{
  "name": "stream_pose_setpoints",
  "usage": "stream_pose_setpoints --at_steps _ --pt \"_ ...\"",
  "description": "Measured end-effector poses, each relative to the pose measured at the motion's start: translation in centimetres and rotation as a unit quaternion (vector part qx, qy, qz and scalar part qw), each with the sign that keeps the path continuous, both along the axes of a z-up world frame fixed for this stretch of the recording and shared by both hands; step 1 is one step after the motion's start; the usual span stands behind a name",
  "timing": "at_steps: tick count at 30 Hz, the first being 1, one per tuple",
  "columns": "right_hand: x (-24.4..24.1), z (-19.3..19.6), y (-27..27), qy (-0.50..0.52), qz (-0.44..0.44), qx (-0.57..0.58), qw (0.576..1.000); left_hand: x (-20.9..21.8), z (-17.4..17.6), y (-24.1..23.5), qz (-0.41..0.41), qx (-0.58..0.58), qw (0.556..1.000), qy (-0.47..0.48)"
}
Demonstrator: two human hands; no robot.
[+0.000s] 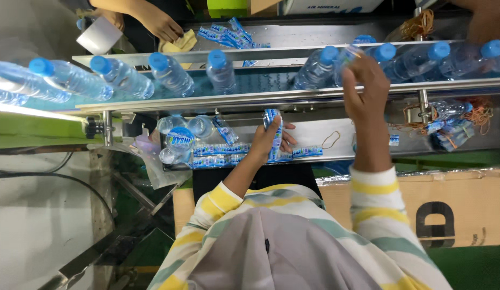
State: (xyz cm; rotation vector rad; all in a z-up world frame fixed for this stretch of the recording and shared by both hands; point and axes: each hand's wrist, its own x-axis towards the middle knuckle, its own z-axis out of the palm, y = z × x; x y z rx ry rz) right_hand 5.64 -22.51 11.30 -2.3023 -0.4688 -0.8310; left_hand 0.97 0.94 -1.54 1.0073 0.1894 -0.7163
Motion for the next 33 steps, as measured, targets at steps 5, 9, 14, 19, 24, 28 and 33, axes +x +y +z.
stream_pose_setpoints --at_steps 5,9,14,19,24,28,33 --pt "4.3 -0.1 -1.0 -0.11 -0.011 -0.141 0.984 -0.5 1.4 0.0 -0.012 -0.004 1.0 -0.015" --pt "4.0 -2.9 -1.9 -0.037 -0.023 -0.046 0.998 -0.9 -1.7 0.0 -0.002 -0.081 0.997 0.009" --pt "1.7 -4.1 -3.0 0.082 -0.072 0.04 0.993 -1.0 -3.1 -0.4 0.021 -0.089 0.996 0.024" --pt "1.1 -6.8 -5.1 0.104 -0.151 -0.008 0.983 0.1 -1.0 -0.4 0.084 -0.054 0.995 0.016" --pt "-3.2 -11.6 -2.6 -0.093 -0.156 -0.002 0.983 -0.4 -2.7 -1.1 0.197 -0.056 0.977 0.052" --pt "-6.7 -9.4 6.3 0.228 0.011 0.149 0.962 0.4 -8.2 -1.1 0.164 0.076 0.983 -0.018" --pt "-4.1 -13.6 6.7 0.317 0.154 0.585 0.731 -0.1 -4.9 -0.7 0.133 -0.028 0.991 0.001"
